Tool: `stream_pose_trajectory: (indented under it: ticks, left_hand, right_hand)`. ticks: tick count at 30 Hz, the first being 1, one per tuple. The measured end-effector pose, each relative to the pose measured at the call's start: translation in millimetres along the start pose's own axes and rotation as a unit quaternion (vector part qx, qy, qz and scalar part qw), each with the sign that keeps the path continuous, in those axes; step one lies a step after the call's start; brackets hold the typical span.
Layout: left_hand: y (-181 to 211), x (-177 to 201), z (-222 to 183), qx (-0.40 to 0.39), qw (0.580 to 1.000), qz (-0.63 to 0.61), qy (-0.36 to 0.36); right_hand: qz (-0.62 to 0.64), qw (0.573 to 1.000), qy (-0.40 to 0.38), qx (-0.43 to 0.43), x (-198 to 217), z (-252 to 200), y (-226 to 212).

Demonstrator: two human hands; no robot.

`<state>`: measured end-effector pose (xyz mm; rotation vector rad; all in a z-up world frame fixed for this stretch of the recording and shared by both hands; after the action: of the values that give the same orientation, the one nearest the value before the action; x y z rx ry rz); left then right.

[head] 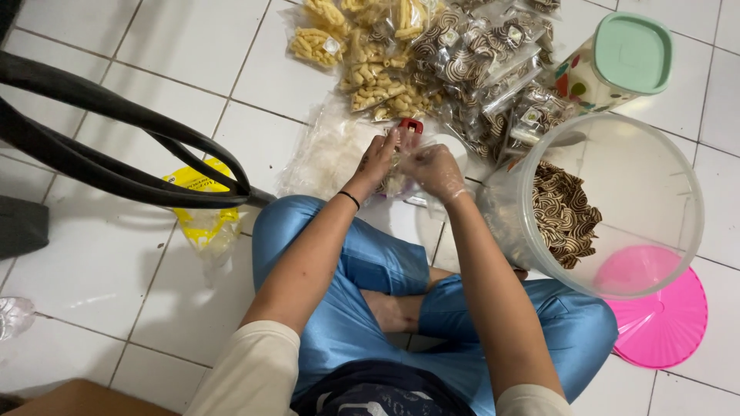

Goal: Manually portioning and packing cookies into small plastic bags and weighing them on a scale.

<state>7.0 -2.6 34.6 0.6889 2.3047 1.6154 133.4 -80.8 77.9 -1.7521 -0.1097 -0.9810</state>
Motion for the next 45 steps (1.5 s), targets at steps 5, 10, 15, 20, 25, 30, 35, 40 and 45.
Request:
stream_pose_trajectory:
  ticks: [5,10,15,20,25,30,35,40,45]
  left_hand:
    - [-44,-8,41,0.019,0.999,0.035,0.015]
    - [-29,7,24,0.057,0.997,0.009,0.055]
    - [-22,8,16,0.076,0.99,-0.093,0.076]
    - [-23,9,21,0.16,0.926,-0.342,0.016]
    - [-14,2,7,0.211,0.924,-0.278,-0.156]
    - [25,-25,-38,0.268,0.915,-0.074,-0.292]
    - [-9,-16,-17,0.13,0.948,-0.275,-0.097]
    - [-20,-5,2,0.018,0.975,-0.137,-0.176]
    - [2,-16,-26,-0.144,0.982,-0.032,-0.122]
  right_hand:
    - [0.001,0.996,-0.059,0.066,-2,-6,-11]
    - [0.022,0.996,-0.084,0.035,29,-13,-30]
    - [0.126,0.985,-0.05,0.104,65,-21,-58]
    - [0.322,0.925,0.051,0.196,80,-35,-58]
    - [0.287,0.943,0.015,0.171,72,-48,-42]
    - [0.246,0.944,-0.07,0.207,73,-45,-17]
    - [0.302,0.949,-0.009,0.086,64,-53,5]
    - [0.393,0.918,0.045,-0.017,54,-54,66]
    - [0.406,0.908,0.023,-0.1,42,-59,92]
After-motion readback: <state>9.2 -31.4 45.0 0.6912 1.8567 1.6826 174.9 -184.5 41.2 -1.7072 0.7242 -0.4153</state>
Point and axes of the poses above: each hand's wrist, its own z-axis towards the middle knuckle, its own x-axis out of the back of the hand, y = z × x, the point moved 2 cm from there along z, towards the middle knuckle, and after that the axes turned 9 degrees about y, right-handed, at the moved point
